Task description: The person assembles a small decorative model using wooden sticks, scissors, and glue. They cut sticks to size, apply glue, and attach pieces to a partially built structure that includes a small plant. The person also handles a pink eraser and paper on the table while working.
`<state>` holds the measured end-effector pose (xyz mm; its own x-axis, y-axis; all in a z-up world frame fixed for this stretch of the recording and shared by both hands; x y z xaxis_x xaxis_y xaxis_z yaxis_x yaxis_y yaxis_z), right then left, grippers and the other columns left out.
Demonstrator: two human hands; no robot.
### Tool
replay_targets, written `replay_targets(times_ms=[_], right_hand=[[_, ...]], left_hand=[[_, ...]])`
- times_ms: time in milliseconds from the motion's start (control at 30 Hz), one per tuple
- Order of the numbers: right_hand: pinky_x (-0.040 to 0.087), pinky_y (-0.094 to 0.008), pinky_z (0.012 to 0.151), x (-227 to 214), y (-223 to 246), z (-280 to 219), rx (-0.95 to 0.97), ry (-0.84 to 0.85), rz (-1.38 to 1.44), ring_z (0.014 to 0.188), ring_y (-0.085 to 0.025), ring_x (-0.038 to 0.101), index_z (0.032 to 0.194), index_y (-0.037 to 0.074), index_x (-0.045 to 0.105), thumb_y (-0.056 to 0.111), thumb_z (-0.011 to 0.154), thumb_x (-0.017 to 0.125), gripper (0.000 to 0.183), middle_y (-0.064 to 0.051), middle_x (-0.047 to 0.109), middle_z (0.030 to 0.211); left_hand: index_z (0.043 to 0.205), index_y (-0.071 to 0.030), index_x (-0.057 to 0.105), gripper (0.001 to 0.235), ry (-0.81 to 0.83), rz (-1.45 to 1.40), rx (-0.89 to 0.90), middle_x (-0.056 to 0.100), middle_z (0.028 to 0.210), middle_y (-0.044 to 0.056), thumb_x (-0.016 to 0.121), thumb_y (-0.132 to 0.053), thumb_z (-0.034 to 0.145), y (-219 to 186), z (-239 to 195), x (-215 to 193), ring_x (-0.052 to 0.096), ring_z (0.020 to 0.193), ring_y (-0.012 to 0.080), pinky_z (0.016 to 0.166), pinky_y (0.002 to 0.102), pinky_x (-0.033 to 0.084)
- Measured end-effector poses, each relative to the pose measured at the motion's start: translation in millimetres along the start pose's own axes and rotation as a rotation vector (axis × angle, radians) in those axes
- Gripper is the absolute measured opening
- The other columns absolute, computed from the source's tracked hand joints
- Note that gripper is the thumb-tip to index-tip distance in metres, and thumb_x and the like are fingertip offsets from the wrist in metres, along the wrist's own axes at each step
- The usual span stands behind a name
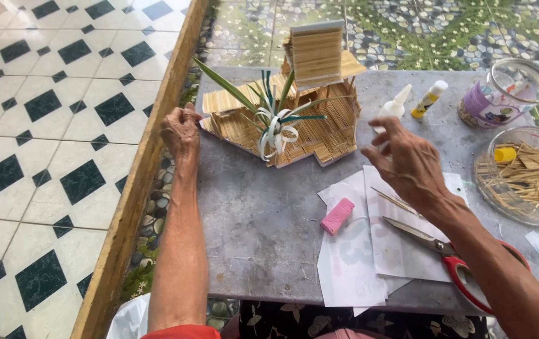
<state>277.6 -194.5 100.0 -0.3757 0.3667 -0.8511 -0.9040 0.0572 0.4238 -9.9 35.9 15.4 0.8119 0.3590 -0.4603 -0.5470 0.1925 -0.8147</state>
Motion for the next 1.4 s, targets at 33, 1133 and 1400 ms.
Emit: replay_targets(times_ms=[33,1133,1400], right_hand=[[0.046,-0.035,0.061,-3,-2,-4,-0.005,0.020,-0.032,0.069,-0.024,0.061,0.106,0.012,0.049,0.020,0.075,0.059,0.034,-0.010,0.062,0.076],[0.039,-0.032,0.073,45,-21,-25,-0.042,-0.023,-0.272,0.090,-0.024,0.050,0.088,0.016,0.060,0.011,0.068,0.050,0.023,-0.007,0.056,0.093],[0.039,-0.035,0.079,41,-17,-24,-0.027,-0.016,-0.239,0.094,-0.026,0.050,0.092,0.014,0.061,0.009,0.066,0.051,0.028,-0.009,0.056,0.095]], left_hand=[[0.058,-0.018,0.060,0.030,0.005,0.007,-0.017,0.059,0.060,0.008,0.048,-0.034,0.081,0,1,-1,0.059,0.063,0.0285,0.061,0.036,0.045],[0.067,-0.019,0.062,0.025,-0.080,0.060,0.008,0.057,0.070,0.007,0.044,-0.031,0.079,6,-21,-19,0.058,0.073,0.0302,0.068,0.040,0.047],[0.062,-0.016,0.061,0.025,-0.146,0.013,0.041,0.055,0.067,0.010,0.046,-0.029,0.078,16,-18,-14,0.058,0.070,0.0315,0.064,0.039,0.047]])
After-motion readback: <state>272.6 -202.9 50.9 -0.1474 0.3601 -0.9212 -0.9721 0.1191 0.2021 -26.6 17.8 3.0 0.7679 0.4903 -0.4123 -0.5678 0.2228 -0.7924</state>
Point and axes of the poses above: each hand's wrist, its own z-axis towards the middle knuckle, its own x-axis out of the palm, y = z × x, the point moved 4 cm from there along z, towards the middle knuckle
